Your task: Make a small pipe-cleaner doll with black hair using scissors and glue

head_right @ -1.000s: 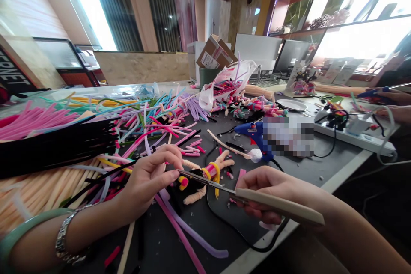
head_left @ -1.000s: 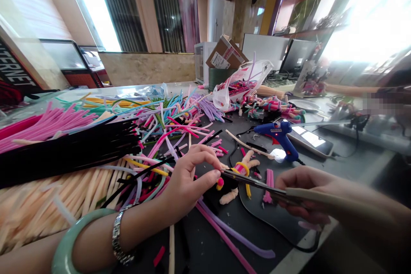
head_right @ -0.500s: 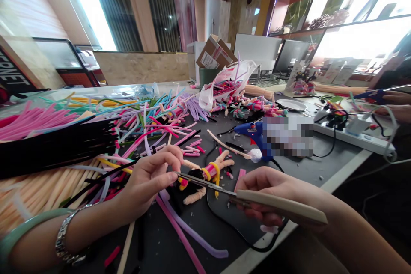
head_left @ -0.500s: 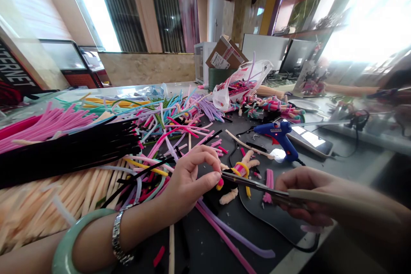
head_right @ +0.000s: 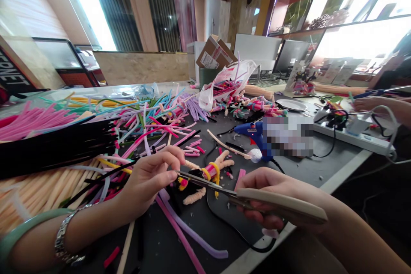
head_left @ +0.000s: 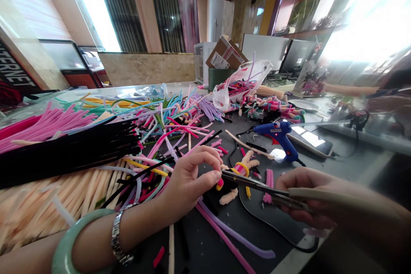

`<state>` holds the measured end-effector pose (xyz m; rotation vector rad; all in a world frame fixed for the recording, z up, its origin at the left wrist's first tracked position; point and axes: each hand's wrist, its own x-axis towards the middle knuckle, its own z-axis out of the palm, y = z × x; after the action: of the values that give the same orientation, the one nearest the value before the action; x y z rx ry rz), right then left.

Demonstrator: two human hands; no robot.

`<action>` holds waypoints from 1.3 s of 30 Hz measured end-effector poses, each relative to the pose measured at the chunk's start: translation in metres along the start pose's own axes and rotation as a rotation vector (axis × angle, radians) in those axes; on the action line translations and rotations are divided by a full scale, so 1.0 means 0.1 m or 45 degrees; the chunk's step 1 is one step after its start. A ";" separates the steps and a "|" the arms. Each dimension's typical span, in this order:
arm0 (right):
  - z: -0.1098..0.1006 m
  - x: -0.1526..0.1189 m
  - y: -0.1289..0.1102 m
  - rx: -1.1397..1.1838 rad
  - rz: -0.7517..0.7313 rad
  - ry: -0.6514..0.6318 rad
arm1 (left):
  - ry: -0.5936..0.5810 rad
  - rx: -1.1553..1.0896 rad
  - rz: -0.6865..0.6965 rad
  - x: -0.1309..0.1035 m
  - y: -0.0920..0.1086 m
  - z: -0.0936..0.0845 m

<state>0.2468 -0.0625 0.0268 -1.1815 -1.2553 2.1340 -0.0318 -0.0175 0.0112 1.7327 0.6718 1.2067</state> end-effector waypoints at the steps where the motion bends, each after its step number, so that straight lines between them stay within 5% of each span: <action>1: -0.01 0.00 0.01 -0.006 -0.009 -0.003 | 0.003 0.001 -0.001 0.00 0.00 0.00; 9: -0.07 0.01 0.10 0.056 -0.054 -0.065 | 0.026 -0.022 0.034 0.01 -0.05 0.00; 18: 0.17 0.14 0.10 0.243 -0.228 0.018 | 0.100 0.060 0.097 0.06 0.00 -0.02; 30: 0.30 0.37 0.31 0.381 -0.545 -0.275 | 0.103 0.000 0.135 0.14 0.10 -0.05; 39: 0.34 0.39 0.28 0.401 -0.623 -0.351 | -0.163 0.011 0.281 0.22 0.21 -0.15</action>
<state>0.1992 -0.0682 -0.0067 -0.4060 -1.1147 2.0534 -0.0383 -0.0035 0.0412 1.9112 0.4187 1.2291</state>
